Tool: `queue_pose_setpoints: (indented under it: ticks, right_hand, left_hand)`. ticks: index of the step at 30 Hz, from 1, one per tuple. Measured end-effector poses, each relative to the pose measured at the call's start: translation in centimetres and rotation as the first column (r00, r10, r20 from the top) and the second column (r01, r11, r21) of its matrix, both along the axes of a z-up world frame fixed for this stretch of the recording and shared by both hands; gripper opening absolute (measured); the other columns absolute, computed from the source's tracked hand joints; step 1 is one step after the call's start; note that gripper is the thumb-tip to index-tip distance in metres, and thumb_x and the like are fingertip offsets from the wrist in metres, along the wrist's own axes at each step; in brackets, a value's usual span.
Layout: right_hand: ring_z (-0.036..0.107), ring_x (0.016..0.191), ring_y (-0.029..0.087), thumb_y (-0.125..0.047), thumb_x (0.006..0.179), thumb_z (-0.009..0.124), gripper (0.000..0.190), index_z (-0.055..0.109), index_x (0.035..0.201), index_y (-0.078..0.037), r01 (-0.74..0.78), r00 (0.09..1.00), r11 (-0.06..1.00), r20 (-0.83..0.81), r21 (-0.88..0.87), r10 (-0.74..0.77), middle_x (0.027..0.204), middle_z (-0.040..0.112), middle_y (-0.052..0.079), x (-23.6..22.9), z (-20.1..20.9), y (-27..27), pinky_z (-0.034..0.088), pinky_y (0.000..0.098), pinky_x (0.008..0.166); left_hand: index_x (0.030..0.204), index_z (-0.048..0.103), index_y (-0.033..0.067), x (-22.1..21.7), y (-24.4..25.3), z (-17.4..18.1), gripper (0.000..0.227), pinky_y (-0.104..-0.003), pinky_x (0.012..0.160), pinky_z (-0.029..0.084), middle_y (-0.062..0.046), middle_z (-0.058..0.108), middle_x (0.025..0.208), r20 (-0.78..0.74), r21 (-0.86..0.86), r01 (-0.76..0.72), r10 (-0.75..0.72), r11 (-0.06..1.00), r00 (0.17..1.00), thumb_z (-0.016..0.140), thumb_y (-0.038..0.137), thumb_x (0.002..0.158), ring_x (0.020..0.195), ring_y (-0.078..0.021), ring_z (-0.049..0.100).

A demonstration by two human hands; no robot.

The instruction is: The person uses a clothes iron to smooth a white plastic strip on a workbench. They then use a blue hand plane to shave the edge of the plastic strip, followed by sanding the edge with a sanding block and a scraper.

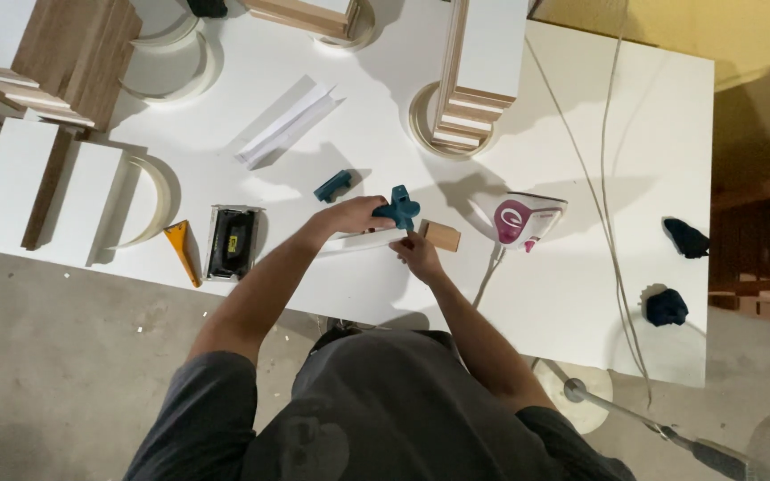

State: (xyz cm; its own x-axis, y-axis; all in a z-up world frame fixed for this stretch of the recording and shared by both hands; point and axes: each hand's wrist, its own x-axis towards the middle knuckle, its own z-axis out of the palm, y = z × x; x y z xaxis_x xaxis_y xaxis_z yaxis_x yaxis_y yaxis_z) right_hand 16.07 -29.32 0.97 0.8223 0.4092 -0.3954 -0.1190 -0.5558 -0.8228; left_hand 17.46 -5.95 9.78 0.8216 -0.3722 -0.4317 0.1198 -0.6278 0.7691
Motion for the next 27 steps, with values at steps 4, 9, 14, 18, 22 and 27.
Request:
queue_pose_setpoints:
  ticks: [4, 9, 14, 18, 22, 27]
  right_hand:
    - [0.069, 0.065, 0.016, -0.039, 0.092, 0.074, 0.029, 0.069, 0.092, -0.01, -0.021, 1.0, 0.999, -0.008, -0.031, 0.021, 0.071, 0.071, 0.005, 0.3, -1.4, -0.1, 0.052, 0.0297, 0.068]
    - [0.07, 0.064, 0.015, -0.037, 0.09, 0.075, 0.028, 0.071, 0.08, -0.011, 0.034, 0.998, 0.999, -0.048, 0.014, -0.033, 0.066, 0.07, 0.004, 0.4, -0.3, -0.1, 0.053, 0.0285, 0.068]
    - [0.071, 0.062, 0.017, -0.044, 0.089, 0.073, 0.038, 0.075, 0.072, -0.01, 0.007, 0.999, 1.0, -0.037, -0.022, -0.008, 0.063, 0.071, 0.005, 1.1, -3.4, -0.6, 0.053, 0.0311, 0.068]
    - [0.071, 0.063, 0.016, -0.03, 0.086, 0.073, 0.025, 0.075, 0.072, -0.009, 0.076, 0.994, 0.997, -0.08, 0.027, -0.074, 0.063, 0.07, 0.005, 0.6, -2.4, -0.4, 0.054, 0.0304, 0.068]
    - [0.069, 0.061, 0.017, -0.019, 0.087, 0.068, 0.024, 0.076, 0.067, -0.012, 0.038, 0.999, 0.999, -0.005, -0.038, -0.038, 0.06, 0.069, 0.004, 1.4, -6.1, -0.9, 0.051, 0.0307, 0.068]
    - [0.076, 0.082, 0.03, -0.035, 0.089, 0.063, 0.034, 0.076, 0.087, -0.004, 0.028, 0.995, 0.996, -0.091, -0.088, -0.036, 0.078, 0.076, 0.013, 0.9, -1.1, -1.5, 0.055, 0.0421, 0.077]
  left_hand:
    - [0.134, 0.051, -0.0036, -1.3, -0.3, 1.6, 0.065, -0.056, 0.091, 0.056, -0.033, 0.063, 0.119, 0.064, 0.063, 0.059, -0.063, 0.996, 0.996, 0.058, 0.053, 0.101, 0.112, -0.0492, 0.065]
    - [0.13, 0.055, 0.0063, -1.1, -0.2, -1.1, 0.063, -0.053, 0.088, 0.054, -0.024, 0.065, 0.116, 0.1, 0.101, 0.106, -0.116, 0.989, 0.988, 0.06, 0.061, 0.098, 0.11, -0.045, 0.065]
    - [0.124, 0.057, 0.0037, -2.6, -0.7, 0.7, 0.058, -0.05, 0.08, 0.053, -0.022, 0.065, 0.107, 0.134, 0.113, 0.128, -0.143, 0.985, 0.981, 0.062, 0.056, 0.099, 0.1, -0.0421, 0.067]
    - [0.133, 0.053, 0.0076, -3.1, -1.9, -1.8, 0.06, -0.053, 0.087, 0.054, -0.017, 0.065, 0.114, 0.161, 0.328, 0.132, -0.193, 0.935, 0.968, 0.051, 0.059, 0.101, 0.106, -0.0387, 0.067]
    - [0.148, 0.038, 0.0111, -4.9, -3.6, -5.7, 0.061, -0.052, 0.092, 0.053, -0.012, 0.061, 0.122, 0.191, 0.505, 0.099, -0.223, 0.857, 0.956, 0.037, 0.054, 0.106, 0.113, -0.0333, 0.066]
    - [0.128, 0.051, 0.0021, -5.7, -3.9, -9.1, 0.053, -0.039, 0.06, 0.052, -0.004, 0.057, 0.094, 0.656, 0.646, -0.204, -0.398, 0.736, 0.641, 0.051, 0.046, 0.099, 0.073, -0.0233, 0.065]
